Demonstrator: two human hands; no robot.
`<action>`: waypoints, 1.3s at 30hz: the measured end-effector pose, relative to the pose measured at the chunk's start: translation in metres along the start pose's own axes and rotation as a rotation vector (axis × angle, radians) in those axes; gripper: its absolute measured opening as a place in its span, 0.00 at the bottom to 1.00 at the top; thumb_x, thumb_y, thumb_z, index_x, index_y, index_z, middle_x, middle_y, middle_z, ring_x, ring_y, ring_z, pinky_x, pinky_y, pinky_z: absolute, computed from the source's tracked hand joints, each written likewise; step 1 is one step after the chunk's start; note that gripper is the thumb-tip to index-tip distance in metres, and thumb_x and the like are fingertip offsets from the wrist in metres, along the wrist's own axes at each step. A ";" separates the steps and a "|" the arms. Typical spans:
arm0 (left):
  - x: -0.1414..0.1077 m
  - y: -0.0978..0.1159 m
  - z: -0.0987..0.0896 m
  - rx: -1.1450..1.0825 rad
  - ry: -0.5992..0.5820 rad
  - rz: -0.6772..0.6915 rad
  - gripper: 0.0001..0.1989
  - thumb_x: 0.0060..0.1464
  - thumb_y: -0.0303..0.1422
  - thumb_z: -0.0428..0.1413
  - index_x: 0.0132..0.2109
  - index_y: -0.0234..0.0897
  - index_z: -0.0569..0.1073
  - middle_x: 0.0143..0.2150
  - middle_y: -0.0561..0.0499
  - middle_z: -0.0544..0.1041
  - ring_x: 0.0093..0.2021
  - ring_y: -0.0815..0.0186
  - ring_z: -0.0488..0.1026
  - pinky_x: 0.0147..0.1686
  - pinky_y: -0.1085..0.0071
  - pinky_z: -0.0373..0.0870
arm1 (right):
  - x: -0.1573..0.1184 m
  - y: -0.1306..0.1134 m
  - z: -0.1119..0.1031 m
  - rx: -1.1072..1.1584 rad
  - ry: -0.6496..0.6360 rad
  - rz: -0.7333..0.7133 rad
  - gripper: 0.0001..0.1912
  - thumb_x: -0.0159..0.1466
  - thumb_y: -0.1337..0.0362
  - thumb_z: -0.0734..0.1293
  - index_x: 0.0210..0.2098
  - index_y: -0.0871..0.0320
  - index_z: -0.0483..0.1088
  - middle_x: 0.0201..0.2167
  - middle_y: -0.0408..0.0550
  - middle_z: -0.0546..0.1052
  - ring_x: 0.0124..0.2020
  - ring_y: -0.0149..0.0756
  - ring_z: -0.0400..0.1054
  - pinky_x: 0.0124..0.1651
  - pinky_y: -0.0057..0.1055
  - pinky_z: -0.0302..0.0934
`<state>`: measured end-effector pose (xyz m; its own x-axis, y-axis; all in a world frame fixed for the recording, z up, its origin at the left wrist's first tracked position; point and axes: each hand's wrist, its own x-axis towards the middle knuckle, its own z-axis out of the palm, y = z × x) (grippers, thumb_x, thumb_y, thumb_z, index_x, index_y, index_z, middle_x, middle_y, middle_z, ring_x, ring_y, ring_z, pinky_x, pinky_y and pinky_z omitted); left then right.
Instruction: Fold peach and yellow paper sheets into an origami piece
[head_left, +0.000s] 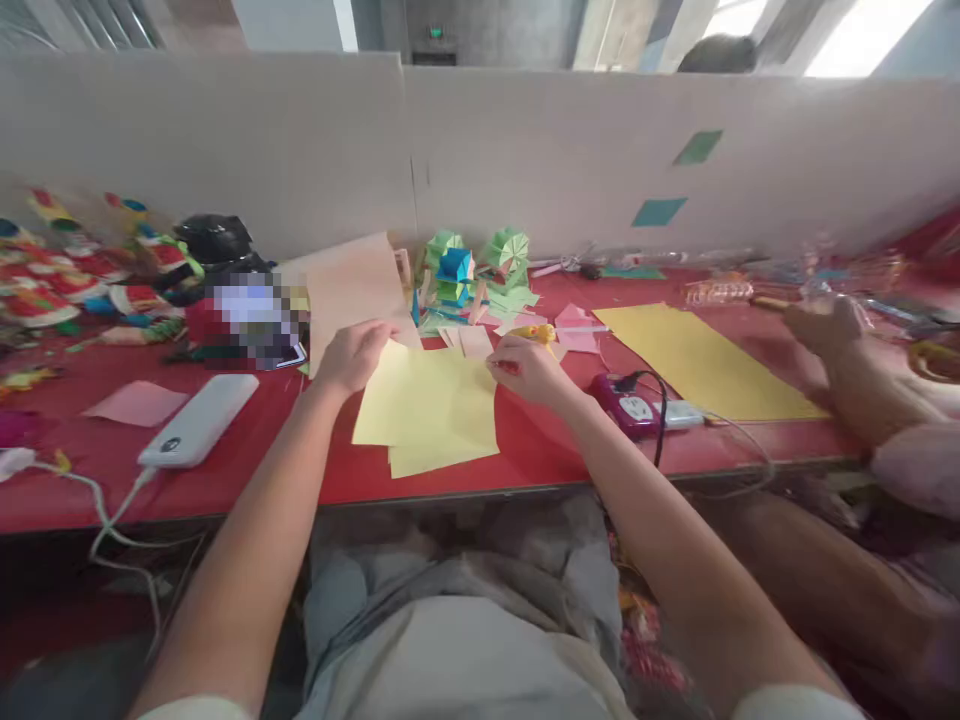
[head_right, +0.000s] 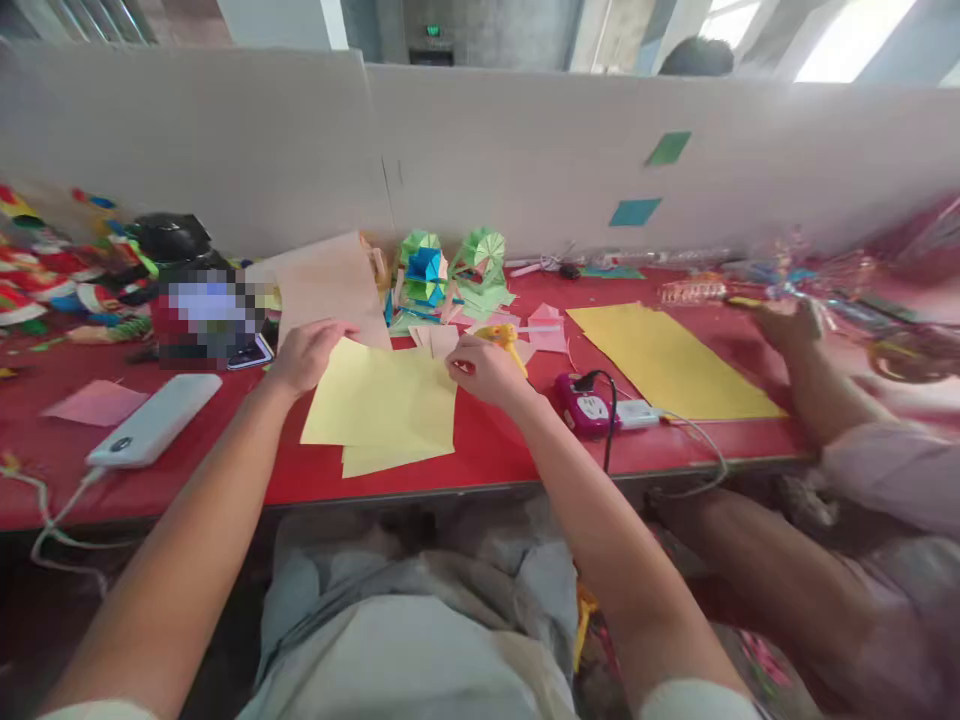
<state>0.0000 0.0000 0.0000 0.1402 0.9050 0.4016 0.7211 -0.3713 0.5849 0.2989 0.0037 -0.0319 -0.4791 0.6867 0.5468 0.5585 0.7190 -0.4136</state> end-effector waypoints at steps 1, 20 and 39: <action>-0.001 0.005 -0.001 0.077 -0.012 0.008 0.24 0.63 0.48 0.44 0.44 0.39 0.79 0.44 0.48 0.81 0.46 0.58 0.76 0.45 0.66 0.66 | 0.000 0.000 0.000 0.001 0.001 0.004 0.10 0.62 0.66 0.63 0.29 0.59 0.76 0.31 0.50 0.74 0.31 0.34 0.67 0.36 0.31 0.60; 0.003 0.024 0.052 0.368 -0.248 0.263 0.13 0.58 0.29 0.48 0.37 0.42 0.79 0.39 0.48 0.82 0.42 0.56 0.77 0.45 0.60 0.62 | 0.024 -0.025 0.016 -0.117 -0.140 0.128 0.10 0.65 0.64 0.63 0.40 0.55 0.76 0.41 0.49 0.78 0.40 0.37 0.70 0.38 0.30 0.58; 0.001 -0.034 0.020 0.237 0.003 0.029 0.12 0.55 0.35 0.53 0.37 0.42 0.82 0.36 0.47 0.83 0.39 0.55 0.78 0.42 0.62 0.68 | 0.002 -0.002 0.020 0.185 0.129 0.314 0.08 0.59 0.61 0.64 0.29 0.57 0.73 0.32 0.48 0.77 0.31 0.35 0.68 0.37 0.31 0.62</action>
<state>-0.0110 0.0172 -0.0333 0.1610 0.8939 0.4185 0.8563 -0.3373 0.3911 0.2834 0.0056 -0.0450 -0.2080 0.8660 0.4548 0.5272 0.4909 -0.6936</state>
